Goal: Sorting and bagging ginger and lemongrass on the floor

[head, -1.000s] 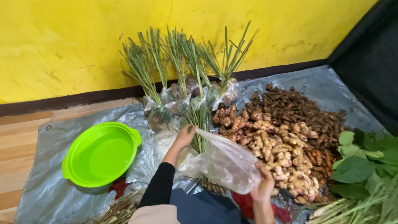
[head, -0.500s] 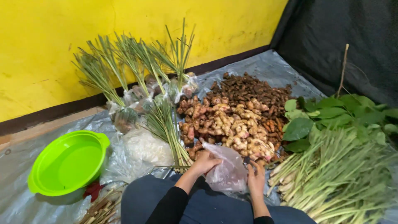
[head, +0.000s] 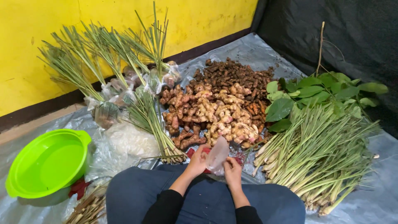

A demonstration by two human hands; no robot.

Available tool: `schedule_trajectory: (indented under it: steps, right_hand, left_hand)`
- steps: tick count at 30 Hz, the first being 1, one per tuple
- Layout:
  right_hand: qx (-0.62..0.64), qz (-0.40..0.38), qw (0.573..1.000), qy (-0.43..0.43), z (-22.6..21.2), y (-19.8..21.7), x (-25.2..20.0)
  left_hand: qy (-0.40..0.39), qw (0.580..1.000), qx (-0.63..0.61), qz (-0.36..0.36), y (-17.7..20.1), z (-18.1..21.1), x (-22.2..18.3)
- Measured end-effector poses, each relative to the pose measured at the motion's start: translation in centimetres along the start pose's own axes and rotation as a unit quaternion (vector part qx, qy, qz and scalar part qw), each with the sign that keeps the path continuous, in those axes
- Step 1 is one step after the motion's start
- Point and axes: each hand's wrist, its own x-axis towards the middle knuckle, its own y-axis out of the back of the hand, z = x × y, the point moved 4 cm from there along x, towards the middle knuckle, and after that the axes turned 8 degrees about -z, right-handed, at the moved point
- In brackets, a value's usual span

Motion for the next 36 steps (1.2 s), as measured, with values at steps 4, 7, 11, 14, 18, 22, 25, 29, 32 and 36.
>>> schedule_trajectory:
  steps: [4,7,11,14,18,22,25,29,32,36]
  right_hand:
    - [-0.015,0.028,0.999,-0.002,-1.2,1.2,0.2]
    - [-0.169,-0.004,0.978,0.118,-4.2,0.9,-0.6]
    - [-0.230,0.002,0.959,0.167,-5.1,0.5,-0.8]
    - [-0.238,-0.003,0.960,0.149,-5.2,0.2,-0.6]
    - [-0.259,-0.058,0.957,0.117,-4.3,-0.3,-0.2]
    - [-0.260,0.016,0.949,0.176,-3.0,1.9,0.6]
    - [-0.189,0.084,0.977,0.057,0.3,4.0,2.1]
    - [0.207,0.145,0.952,-0.172,4.3,5.0,3.2]
    - [0.351,0.109,0.907,-0.207,13.0,6.0,5.4]
    - [0.326,-0.005,0.907,-0.265,14.0,5.9,5.0]
  left_hand:
    - [0.011,0.974,0.227,0.007,-0.4,0.6,-0.7]
    - [-0.205,0.915,0.337,0.088,-0.4,5.9,-2.4]
    - [-0.421,0.800,0.422,0.060,-1.7,10.4,-4.2]
    - [-0.394,0.840,0.369,0.051,-1.6,8.3,-3.4]
    - [-0.169,0.979,0.102,0.058,0.1,5.3,-1.5]
    - [-0.078,0.990,-0.108,0.035,0.2,1.2,0.3]
    - [0.059,0.992,-0.113,-0.001,0.6,3.0,-0.5]
    - [0.149,0.965,-0.130,-0.172,-0.6,4.5,-1.8]
    - [0.132,0.960,-0.159,-0.189,-1.2,3.4,-1.4]
    - [0.072,0.935,-0.348,0.009,1.2,3.7,-0.2]
